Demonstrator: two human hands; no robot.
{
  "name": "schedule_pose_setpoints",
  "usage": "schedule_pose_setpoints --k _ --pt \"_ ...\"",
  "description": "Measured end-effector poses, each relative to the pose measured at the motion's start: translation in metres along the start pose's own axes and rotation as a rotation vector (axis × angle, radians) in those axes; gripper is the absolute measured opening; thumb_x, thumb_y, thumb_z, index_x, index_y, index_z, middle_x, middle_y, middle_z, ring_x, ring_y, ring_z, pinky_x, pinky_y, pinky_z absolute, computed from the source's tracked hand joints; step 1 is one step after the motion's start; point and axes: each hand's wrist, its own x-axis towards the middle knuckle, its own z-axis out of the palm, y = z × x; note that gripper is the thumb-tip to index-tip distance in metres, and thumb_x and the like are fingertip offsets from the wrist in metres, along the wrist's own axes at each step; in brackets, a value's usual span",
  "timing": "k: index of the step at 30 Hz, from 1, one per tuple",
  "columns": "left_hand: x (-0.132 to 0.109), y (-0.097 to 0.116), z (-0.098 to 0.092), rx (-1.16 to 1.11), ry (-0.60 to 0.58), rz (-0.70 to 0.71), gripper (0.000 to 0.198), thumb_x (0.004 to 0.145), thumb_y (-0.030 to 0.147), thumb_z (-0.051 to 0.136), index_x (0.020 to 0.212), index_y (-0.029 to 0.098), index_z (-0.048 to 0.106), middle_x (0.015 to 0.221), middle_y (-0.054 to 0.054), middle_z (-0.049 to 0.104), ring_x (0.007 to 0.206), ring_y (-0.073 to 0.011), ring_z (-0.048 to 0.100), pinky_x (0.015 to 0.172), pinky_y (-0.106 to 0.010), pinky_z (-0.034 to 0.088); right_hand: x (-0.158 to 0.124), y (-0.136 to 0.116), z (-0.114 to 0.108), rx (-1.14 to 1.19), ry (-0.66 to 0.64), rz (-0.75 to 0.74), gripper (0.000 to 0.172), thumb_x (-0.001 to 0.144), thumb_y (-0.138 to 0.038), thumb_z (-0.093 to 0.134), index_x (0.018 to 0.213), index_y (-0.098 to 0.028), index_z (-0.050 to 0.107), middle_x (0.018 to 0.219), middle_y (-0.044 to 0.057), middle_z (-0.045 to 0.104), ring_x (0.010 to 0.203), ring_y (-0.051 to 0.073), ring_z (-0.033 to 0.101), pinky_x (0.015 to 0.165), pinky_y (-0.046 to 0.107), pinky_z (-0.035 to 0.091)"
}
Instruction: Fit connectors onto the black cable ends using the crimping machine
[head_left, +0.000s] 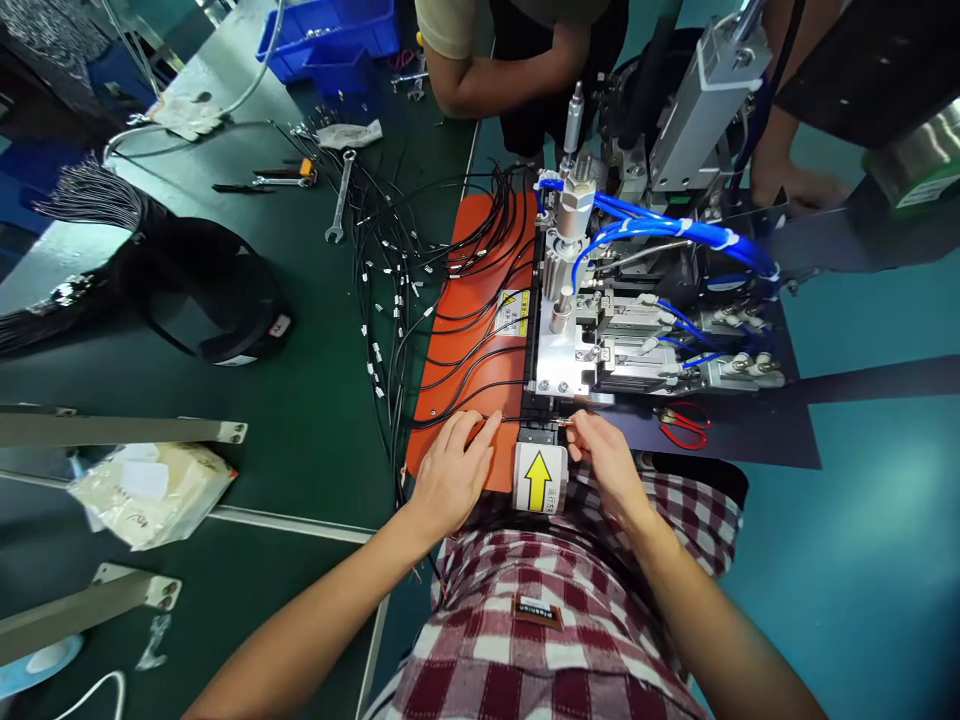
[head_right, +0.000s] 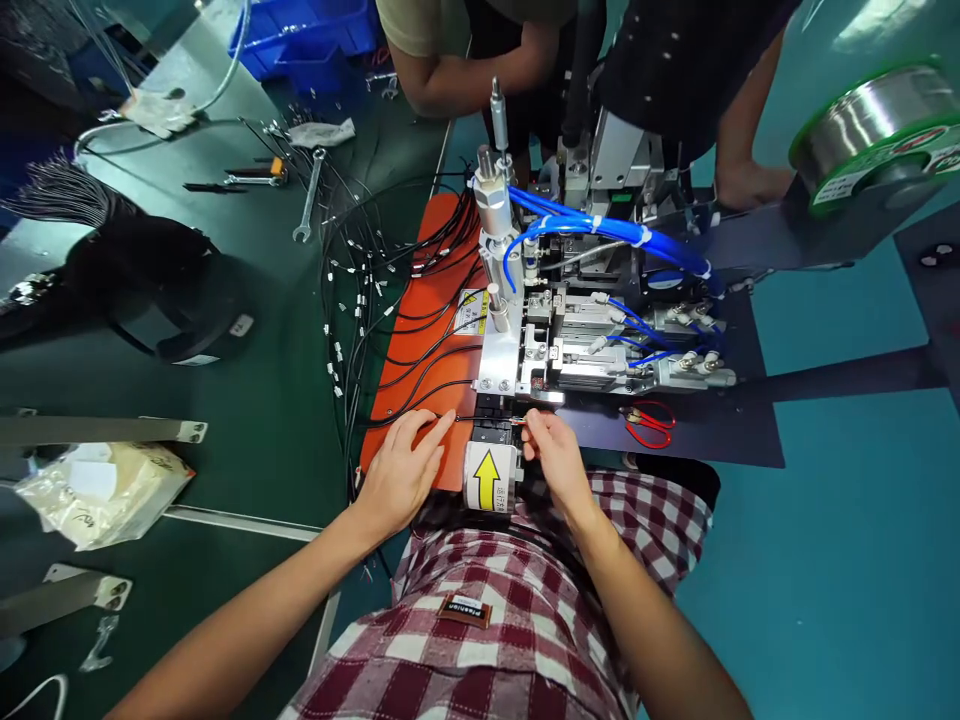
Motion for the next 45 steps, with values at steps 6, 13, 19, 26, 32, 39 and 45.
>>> schedule_pose_setpoints --k 6,13,19,26,32,39,45 --pt "0.002 -0.004 -0.006 -0.041 -0.025 -0.012 0.045 0.095 0.020 0.039 0.139 0.020 0.047 0.122 -0.013 0.051 0.119 -0.0260 0.047 0.098 -0.041 0.047 -0.029 0.019 -0.061 0.022 0.234 -0.028 0.039 0.079 -0.056 0.066 0.085 -0.017 0.064 0.066 -0.003 0.050 0.050 0.008 0.041 0.045 0.022 0.031" --pt "0.006 -0.005 -0.008 -0.067 -0.050 -0.025 0.045 0.095 0.020 0.039 0.139 0.020 0.047 0.122 -0.012 0.051 0.120 -0.0256 0.046 0.100 -0.041 0.046 -0.039 0.037 -0.093 0.033 0.349 0.065 0.043 0.070 -0.057 0.074 0.082 -0.017 0.065 0.064 -0.003 0.052 0.050 0.008 0.042 0.042 0.020 0.034" --pt "0.001 -0.003 -0.006 -0.061 -0.042 -0.034 0.045 0.095 0.019 0.038 0.139 0.020 0.047 0.122 -0.013 0.051 0.120 -0.0260 0.045 0.100 -0.042 0.045 -0.035 0.043 -0.097 0.091 0.362 0.156 0.045 0.058 -0.055 0.081 0.077 -0.017 0.066 0.062 -0.003 0.053 0.049 0.009 0.044 0.040 0.020 0.037" --pt "0.038 -0.012 -0.008 -0.114 -0.039 -0.065 0.046 0.096 0.021 0.035 0.142 0.014 0.039 0.131 -0.015 0.047 0.124 -0.0254 0.042 0.106 -0.044 0.039 -0.045 0.047 -0.112 0.124 0.446 0.194 0.045 0.050 -0.049 0.087 0.074 -0.016 0.068 0.065 -0.001 0.055 0.052 0.009 0.047 0.041 0.018 0.042" --pt "0.068 -0.035 -0.039 -0.391 -0.030 0.050 0.035 0.097 0.017 0.032 0.127 0.014 0.050 0.121 -0.012 0.056 0.115 -0.0196 0.051 0.100 -0.036 0.043 -0.047 0.051 -0.110 0.063 0.392 0.216 0.041 0.053 -0.048 0.085 0.075 -0.019 0.068 0.066 -0.001 0.056 0.054 0.010 0.048 0.042 0.019 0.045" --pt "-0.013 -0.045 -0.085 -0.056 -0.589 0.581 0.012 0.088 0.013 0.053 0.091 0.019 0.063 0.089 -0.007 0.063 0.090 -0.0193 0.056 0.077 -0.030 0.042 -0.049 0.042 -0.114 -0.011 0.385 0.243 0.036 0.054 -0.048 0.085 0.073 -0.021 0.069 0.071 0.001 0.055 0.059 0.010 0.047 0.042 0.016 0.043" --pt "-0.029 -0.051 -0.078 0.070 -0.649 0.616 0.014 0.086 0.012 0.056 0.077 0.019 0.063 0.075 -0.004 0.061 0.078 -0.0175 0.056 0.075 -0.031 0.037 -0.049 0.044 -0.107 -0.088 0.301 0.216 0.036 0.058 -0.050 0.082 0.073 -0.021 0.067 0.069 0.001 0.055 0.054 0.011 0.043 0.042 0.021 0.039"
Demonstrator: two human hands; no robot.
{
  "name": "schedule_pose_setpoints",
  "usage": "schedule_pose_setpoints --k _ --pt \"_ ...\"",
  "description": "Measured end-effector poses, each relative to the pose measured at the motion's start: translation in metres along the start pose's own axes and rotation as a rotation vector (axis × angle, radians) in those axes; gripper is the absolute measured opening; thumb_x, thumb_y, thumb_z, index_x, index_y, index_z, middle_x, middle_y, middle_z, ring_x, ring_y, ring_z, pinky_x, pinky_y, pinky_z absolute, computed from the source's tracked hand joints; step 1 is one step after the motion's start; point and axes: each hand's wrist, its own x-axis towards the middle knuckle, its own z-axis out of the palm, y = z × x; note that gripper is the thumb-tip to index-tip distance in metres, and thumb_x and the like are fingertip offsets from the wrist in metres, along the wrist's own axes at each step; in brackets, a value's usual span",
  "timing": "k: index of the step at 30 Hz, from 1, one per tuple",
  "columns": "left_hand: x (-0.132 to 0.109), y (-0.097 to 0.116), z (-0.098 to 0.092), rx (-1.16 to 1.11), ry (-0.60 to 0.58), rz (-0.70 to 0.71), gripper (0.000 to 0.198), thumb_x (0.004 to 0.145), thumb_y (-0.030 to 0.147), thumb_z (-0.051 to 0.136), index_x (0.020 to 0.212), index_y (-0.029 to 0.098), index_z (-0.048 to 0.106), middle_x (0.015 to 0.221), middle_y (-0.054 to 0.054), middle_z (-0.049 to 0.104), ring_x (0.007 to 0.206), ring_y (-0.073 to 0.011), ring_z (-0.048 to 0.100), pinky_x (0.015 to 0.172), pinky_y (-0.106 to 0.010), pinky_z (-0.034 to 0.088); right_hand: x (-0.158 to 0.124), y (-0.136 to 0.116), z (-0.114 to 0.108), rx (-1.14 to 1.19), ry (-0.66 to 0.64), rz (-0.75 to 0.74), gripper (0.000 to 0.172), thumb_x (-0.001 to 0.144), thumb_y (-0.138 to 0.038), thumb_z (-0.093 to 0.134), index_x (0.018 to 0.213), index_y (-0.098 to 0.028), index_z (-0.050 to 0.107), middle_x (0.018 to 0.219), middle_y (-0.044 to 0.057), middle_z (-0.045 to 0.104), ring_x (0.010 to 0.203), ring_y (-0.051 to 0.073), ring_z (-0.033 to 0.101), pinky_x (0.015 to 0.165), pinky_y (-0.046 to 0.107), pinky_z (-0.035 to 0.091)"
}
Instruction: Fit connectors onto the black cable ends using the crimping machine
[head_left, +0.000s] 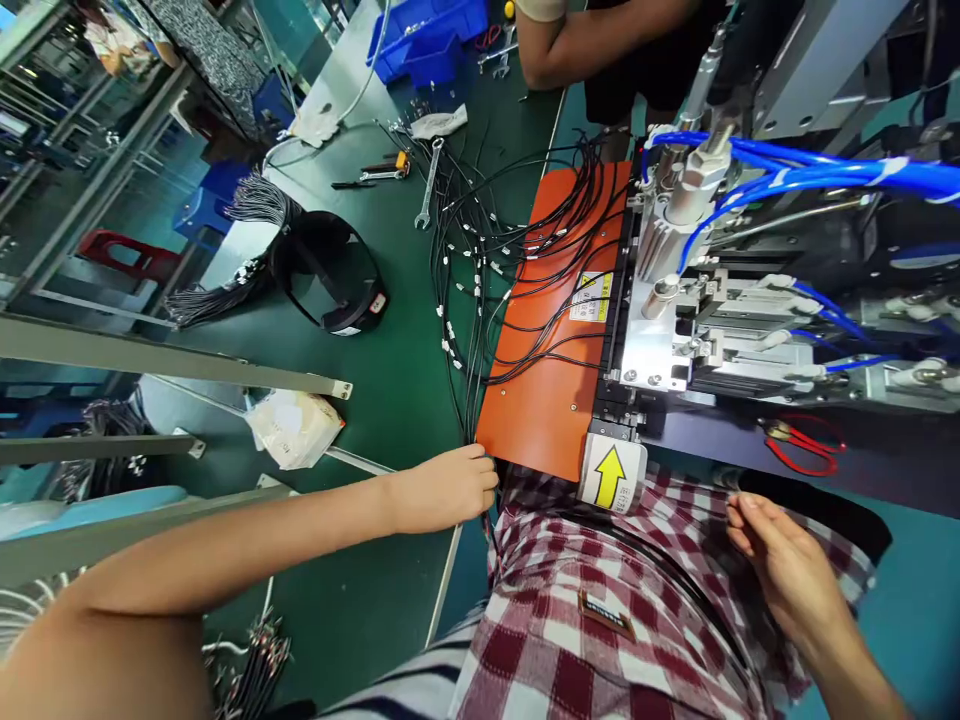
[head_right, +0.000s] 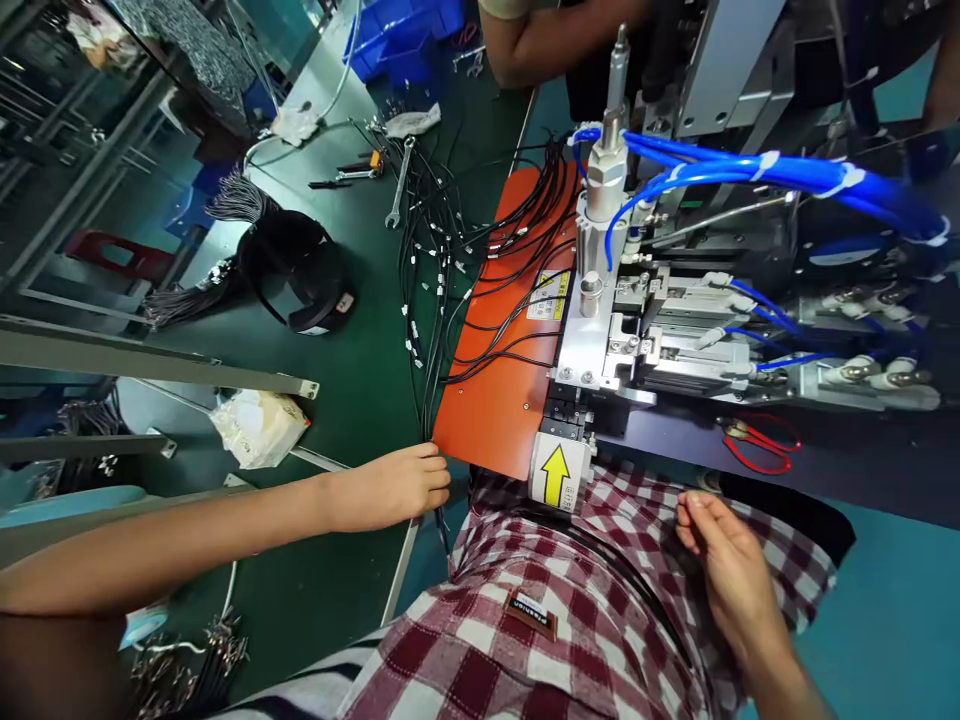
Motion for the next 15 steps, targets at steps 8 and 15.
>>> schedule_pose_setpoints --k 8,15 --pt "0.002 -0.015 -0.049 -0.476 0.121 -0.094 0.016 0.094 0.024 0.053 0.098 0.022 0.068 0.094 -0.002 0.071 0.086 -0.0142 0.063 0.086 -0.029 0.039 -0.030 -0.026 0.000 -0.339 -0.160 -0.138 0.037 0.073 -0.059 0.067 0.076 -0.023 0.064 0.063 0.000 0.053 0.057 0.014 0.044 0.052 0.024 0.041" --pt "0.025 -0.006 -0.046 -0.349 0.494 -0.094 0.022 0.095 0.024 0.049 0.108 0.017 0.065 0.091 -0.007 0.071 0.084 -0.0168 0.062 0.078 -0.030 0.043 -0.078 -0.076 0.063 -0.435 -0.407 -0.436 0.033 0.076 -0.042 0.072 0.105 -0.027 0.066 0.083 0.004 0.065 0.073 0.019 0.060 0.067 0.028 0.051"
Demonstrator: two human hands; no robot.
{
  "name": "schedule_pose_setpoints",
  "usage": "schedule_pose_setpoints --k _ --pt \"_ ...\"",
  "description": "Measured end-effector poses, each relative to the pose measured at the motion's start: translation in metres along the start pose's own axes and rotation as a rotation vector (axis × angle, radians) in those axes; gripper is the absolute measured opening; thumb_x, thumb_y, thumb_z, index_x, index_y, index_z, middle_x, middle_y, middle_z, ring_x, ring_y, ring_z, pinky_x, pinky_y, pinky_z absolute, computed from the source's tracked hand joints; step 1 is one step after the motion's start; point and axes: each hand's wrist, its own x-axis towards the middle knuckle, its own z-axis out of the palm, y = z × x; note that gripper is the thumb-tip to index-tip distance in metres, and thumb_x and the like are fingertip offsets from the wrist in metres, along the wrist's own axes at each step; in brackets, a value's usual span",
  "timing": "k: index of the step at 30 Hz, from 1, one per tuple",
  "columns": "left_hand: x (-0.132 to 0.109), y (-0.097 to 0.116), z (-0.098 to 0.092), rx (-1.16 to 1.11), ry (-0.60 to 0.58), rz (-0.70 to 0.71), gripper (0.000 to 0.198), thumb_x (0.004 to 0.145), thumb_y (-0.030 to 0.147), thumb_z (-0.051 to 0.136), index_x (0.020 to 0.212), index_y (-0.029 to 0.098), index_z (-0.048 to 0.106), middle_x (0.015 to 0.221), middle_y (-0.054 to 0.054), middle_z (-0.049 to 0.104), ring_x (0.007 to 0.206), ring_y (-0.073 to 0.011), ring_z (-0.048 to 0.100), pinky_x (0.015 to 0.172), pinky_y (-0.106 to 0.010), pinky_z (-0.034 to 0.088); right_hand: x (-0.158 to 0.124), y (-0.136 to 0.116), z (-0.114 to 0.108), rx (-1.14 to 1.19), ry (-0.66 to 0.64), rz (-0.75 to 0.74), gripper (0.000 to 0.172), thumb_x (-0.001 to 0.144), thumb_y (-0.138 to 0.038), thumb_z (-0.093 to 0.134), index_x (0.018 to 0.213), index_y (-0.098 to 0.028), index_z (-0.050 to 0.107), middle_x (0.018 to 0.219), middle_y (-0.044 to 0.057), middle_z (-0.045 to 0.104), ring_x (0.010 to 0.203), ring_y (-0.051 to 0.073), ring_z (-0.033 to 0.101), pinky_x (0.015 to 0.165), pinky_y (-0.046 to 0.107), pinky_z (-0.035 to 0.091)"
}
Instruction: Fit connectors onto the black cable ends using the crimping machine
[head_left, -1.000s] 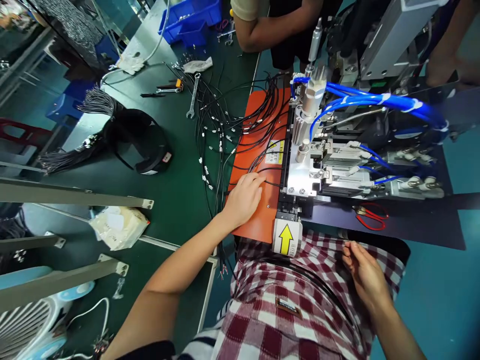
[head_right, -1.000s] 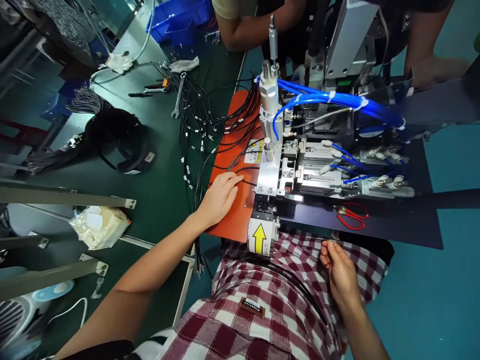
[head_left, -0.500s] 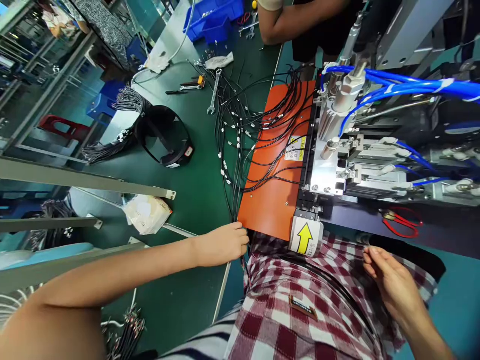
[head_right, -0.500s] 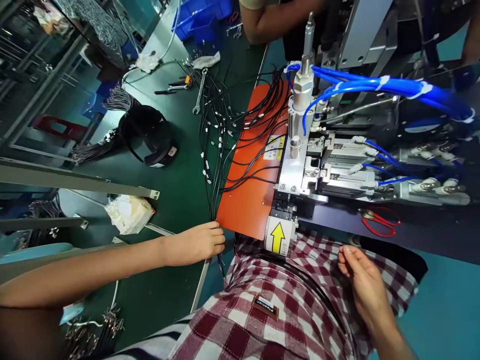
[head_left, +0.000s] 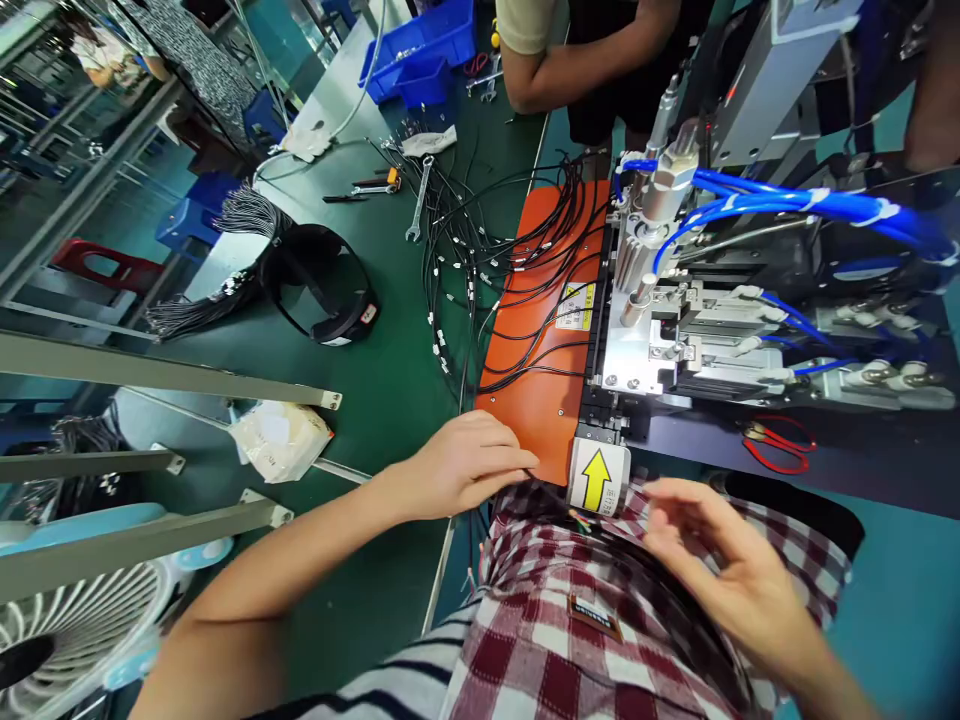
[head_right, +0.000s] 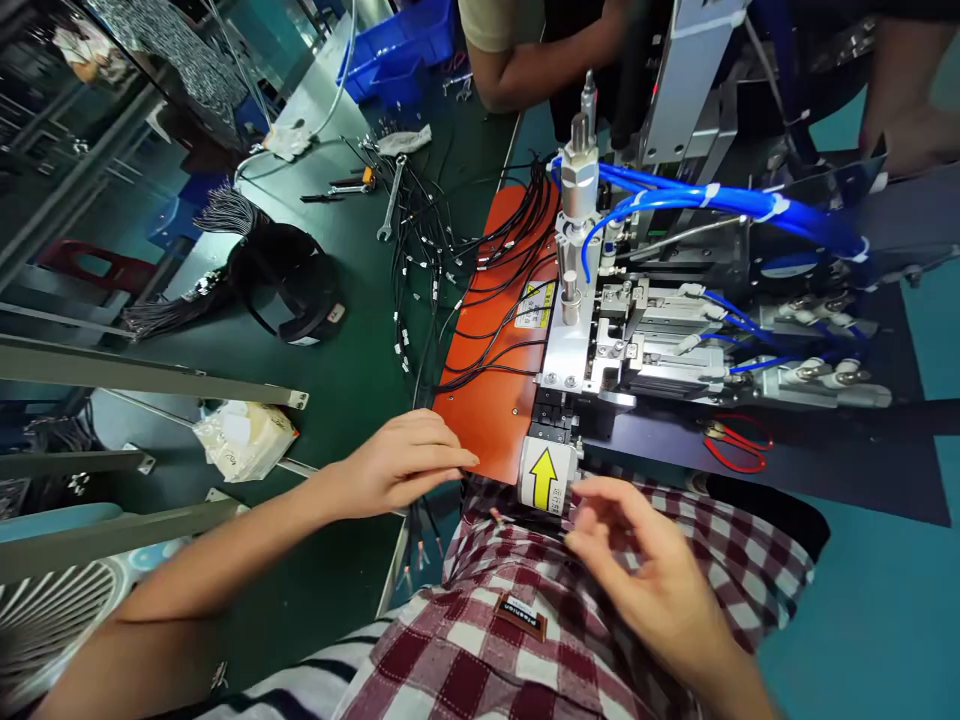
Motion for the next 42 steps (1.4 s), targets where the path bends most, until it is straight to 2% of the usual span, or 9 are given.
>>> schedule_pose_setpoints --k 3,7,10,13,20,25,31,36,42 --pt "0.009 -0.001 0.027 0.169 0.039 -0.001 0.025 0.096 0.023 0.043 0.104 0.015 0.065 0.085 -0.007 0.069 0.078 -0.0169 0.061 0.074 -0.031 0.043 0.015 -0.012 0.030 0.041 -0.089 -0.161 0.041 0.079 -0.032 0.072 0.118 -0.027 0.058 0.088 0.003 0.065 0.068 0.017 0.059 0.067 0.029 0.051" --pt "0.023 0.005 0.044 0.183 0.046 -0.029 0.026 0.096 0.026 0.042 0.108 0.014 0.061 0.085 -0.007 0.067 0.078 -0.0173 0.060 0.075 -0.032 0.042 0.031 -0.006 0.050 0.021 0.013 -0.213 0.010 0.086 -0.028 0.064 0.094 -0.023 0.063 0.084 0.003 0.064 0.072 0.016 0.058 0.068 0.029 0.048" --pt "0.034 0.015 0.046 0.084 0.011 -0.004 0.026 0.097 0.027 0.041 0.110 0.013 0.059 0.084 -0.007 0.067 0.077 -0.0175 0.059 0.070 -0.030 0.042 0.032 -0.004 0.049 0.098 0.039 -0.196 0.006 0.087 -0.026 0.063 0.092 -0.022 0.062 0.083 0.001 0.064 0.072 0.015 0.058 0.067 0.027 0.048" --pt "0.036 0.025 0.046 -0.068 0.072 -0.035 0.022 0.097 0.022 0.042 0.102 0.014 0.062 0.078 -0.004 0.066 0.069 -0.0148 0.057 0.065 -0.027 0.040 0.026 -0.010 0.043 0.205 0.046 -0.138 0.014 0.085 -0.025 0.066 0.097 -0.023 0.060 0.084 0.000 0.064 0.070 0.013 0.057 0.066 0.025 0.049" --pt "0.043 0.026 0.059 -0.556 0.095 -0.389 0.014 0.092 0.022 0.050 0.091 0.015 0.062 0.075 -0.001 0.063 0.061 -0.0093 0.053 0.054 -0.019 0.040 0.031 -0.012 0.035 0.257 0.035 -0.014 0.017 0.081 -0.027 0.069 0.095 -0.020 0.062 0.078 0.001 0.063 0.067 0.013 0.056 0.063 0.025 0.047" --pt "0.059 0.023 0.055 -0.567 0.129 -0.356 0.012 0.091 0.020 0.051 0.093 0.015 0.062 0.083 -0.002 0.062 0.074 -0.0103 0.056 0.065 -0.019 0.043 0.038 -0.009 0.030 0.294 0.060 -0.030 0.022 0.082 -0.029 0.069 0.101 -0.020 0.061 0.084 0.002 0.064 0.070 0.013 0.057 0.065 0.025 0.048" --pt "0.059 0.032 0.055 -0.577 0.163 -0.383 0.008 0.090 0.018 0.053 0.085 0.015 0.059 0.074 0.001 0.061 0.064 -0.0084 0.053 0.057 -0.018 0.040 0.033 -0.014 0.016 0.286 0.197 -0.049 0.013 0.089 -0.033 0.061 0.095 -0.021 0.063 0.075 -0.001 0.060 0.065 0.010 0.056 0.062 0.021 0.048" --pt "0.061 0.031 0.067 -0.487 0.297 -0.361 0.008 0.087 0.014 0.055 0.079 0.015 0.057 0.071 0.000 0.060 0.062 -0.0087 0.054 0.058 -0.019 0.041 0.030 -0.016 0.026 0.318 0.088 0.029 0.016 0.086 -0.034 0.065 0.081 -0.019 0.061 0.064 -0.003 0.055 0.054 0.009 0.050 0.052 0.020 0.042" --pt "0.062 0.031 0.067 -0.503 0.315 -0.372 0.009 0.086 0.015 0.055 0.077 0.015 0.056 0.070 0.000 0.061 0.062 -0.0093 0.055 0.057 -0.019 0.041 0.036 -0.018 0.040 0.438 0.078 0.061 0.019 0.083 -0.034 0.068 0.078 -0.018 0.059 0.061 -0.004 0.054 0.051 0.008 0.048 0.051 0.020 0.041"
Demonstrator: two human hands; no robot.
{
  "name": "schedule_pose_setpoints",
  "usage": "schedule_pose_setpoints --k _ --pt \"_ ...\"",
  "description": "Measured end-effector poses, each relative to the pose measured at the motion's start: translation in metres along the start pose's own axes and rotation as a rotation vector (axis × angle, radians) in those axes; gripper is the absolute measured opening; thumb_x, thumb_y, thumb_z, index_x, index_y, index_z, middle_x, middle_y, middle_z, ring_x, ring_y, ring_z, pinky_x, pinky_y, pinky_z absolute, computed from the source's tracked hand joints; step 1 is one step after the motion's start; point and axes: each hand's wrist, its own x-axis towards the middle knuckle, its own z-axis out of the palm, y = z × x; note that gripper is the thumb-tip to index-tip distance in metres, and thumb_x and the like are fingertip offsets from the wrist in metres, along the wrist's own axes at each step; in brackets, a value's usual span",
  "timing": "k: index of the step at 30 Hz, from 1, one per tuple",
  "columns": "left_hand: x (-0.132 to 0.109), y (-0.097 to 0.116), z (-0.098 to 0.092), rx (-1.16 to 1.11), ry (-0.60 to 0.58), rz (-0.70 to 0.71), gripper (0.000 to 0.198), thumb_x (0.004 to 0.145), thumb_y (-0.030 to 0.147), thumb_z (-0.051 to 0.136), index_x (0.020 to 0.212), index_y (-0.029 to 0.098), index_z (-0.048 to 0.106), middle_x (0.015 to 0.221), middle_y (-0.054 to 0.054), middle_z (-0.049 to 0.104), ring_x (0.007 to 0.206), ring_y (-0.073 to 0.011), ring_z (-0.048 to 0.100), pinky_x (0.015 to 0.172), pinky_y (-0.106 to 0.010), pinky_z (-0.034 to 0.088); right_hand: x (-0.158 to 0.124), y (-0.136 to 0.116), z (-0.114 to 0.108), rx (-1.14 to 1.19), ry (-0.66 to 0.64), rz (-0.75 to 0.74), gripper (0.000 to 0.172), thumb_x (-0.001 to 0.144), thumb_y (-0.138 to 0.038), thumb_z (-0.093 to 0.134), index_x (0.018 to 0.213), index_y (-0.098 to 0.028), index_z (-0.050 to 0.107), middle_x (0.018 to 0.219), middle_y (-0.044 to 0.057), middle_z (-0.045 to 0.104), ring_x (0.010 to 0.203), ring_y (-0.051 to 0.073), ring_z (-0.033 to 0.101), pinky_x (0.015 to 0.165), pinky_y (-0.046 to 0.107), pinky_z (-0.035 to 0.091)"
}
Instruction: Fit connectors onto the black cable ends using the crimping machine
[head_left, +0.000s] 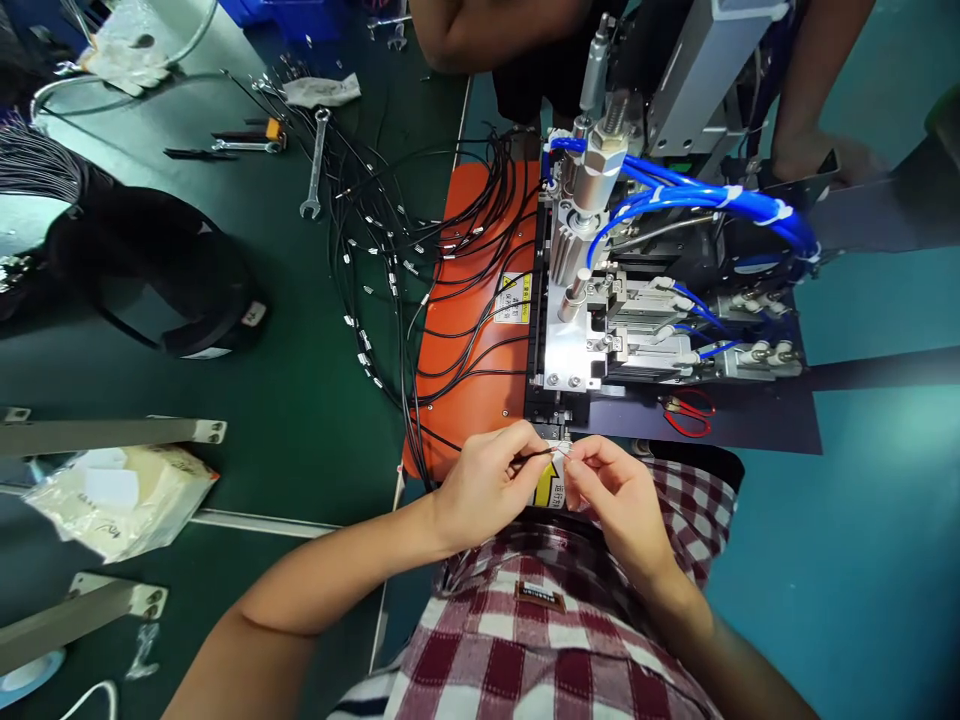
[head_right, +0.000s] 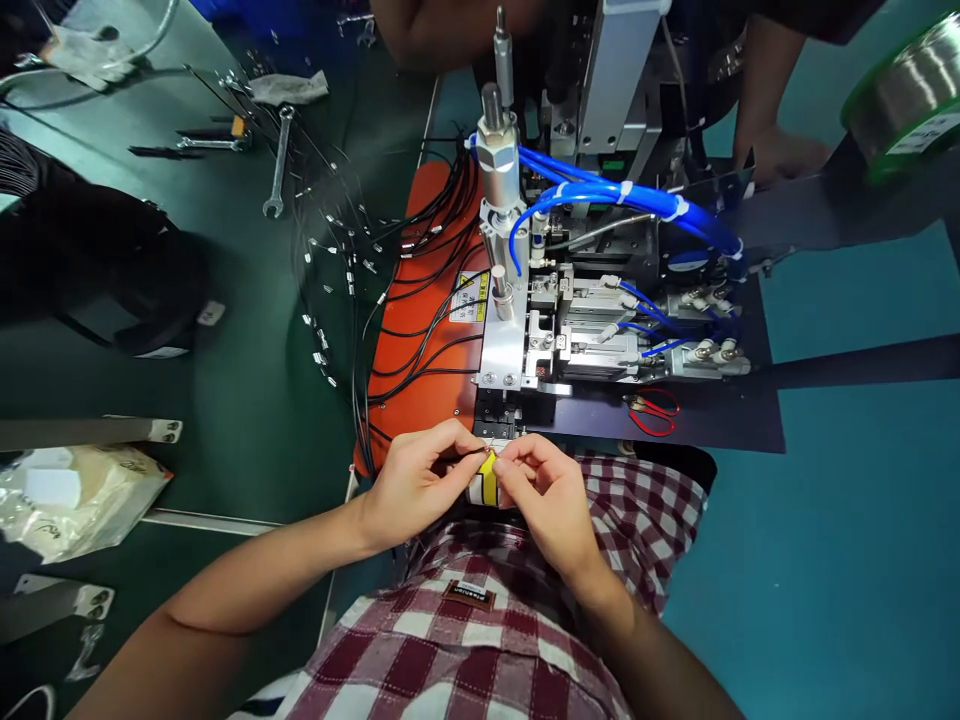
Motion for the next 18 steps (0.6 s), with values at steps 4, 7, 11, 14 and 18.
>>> schedule_pose_setpoints --k 4,7,11,14,18 --pt "0.0004 0.0005 -0.0006 -0.031 -0.008 -0.015 0.011 0.086 0.016 0.055 0.076 0.015 0.056 0.069 0.000 0.060 0.061 -0.0095 0.054 0.055 -0.020 0.041 0.0025 0.0019 -0.0009 0.051 -0.007 0.023 0.020 0.082 -0.034 0.069 0.077 -0.018 0.059 0.058 -0.005 0.054 0.050 0.007 0.047 0.050 0.020 0.041" --pt "-0.0003 -0.0019 0.0000 -0.095 -0.009 -0.053 0.010 0.086 0.017 0.056 0.077 0.015 0.056 0.069 0.000 0.060 0.060 -0.0092 0.054 0.054 -0.019 0.042 0.0031 0.0041 -0.0025 0.089 -0.040 0.081 0.020 0.081 -0.035 0.071 0.080 -0.018 0.061 0.057 -0.005 0.055 0.048 0.008 0.048 0.050 0.020 0.041" --pt "-0.0009 -0.0038 -0.0001 -0.187 -0.028 -0.110 0.008 0.087 0.020 0.057 0.080 0.015 0.058 0.071 0.000 0.059 0.063 -0.0093 0.055 0.056 -0.019 0.044 0.0028 0.0059 -0.0012 0.109 -0.026 0.113 0.021 0.079 -0.037 0.072 0.082 -0.018 0.063 0.063 -0.003 0.057 0.048 0.008 0.050 0.048 0.020 0.042" --pt "0.0014 -0.0016 -0.0024 -0.302 -0.104 -0.144 0.010 0.088 0.021 0.057 0.096 0.016 0.060 0.082 -0.002 0.060 0.073 -0.0106 0.058 0.065 -0.019 0.048 0.0018 0.0048 0.0014 0.048 -0.004 0.075 0.022 0.079 -0.038 0.072 0.078 -0.018 0.062 0.060 -0.004 0.054 0.047 0.007 0.046 0.046 0.020 0.040" --pt "0.0067 0.0008 -0.0062 -0.519 -0.177 -0.231 0.019 0.088 0.029 0.058 0.102 0.016 0.062 0.094 -0.003 0.058 0.063 -0.0071 0.056 0.057 -0.019 0.047 0.0003 0.0015 0.0044 -0.052 0.013 0.032 0.022 0.081 -0.038 0.069 0.078 -0.018 0.061 0.057 -0.005 0.048 0.046 0.008 0.039 0.043 0.021 0.034"
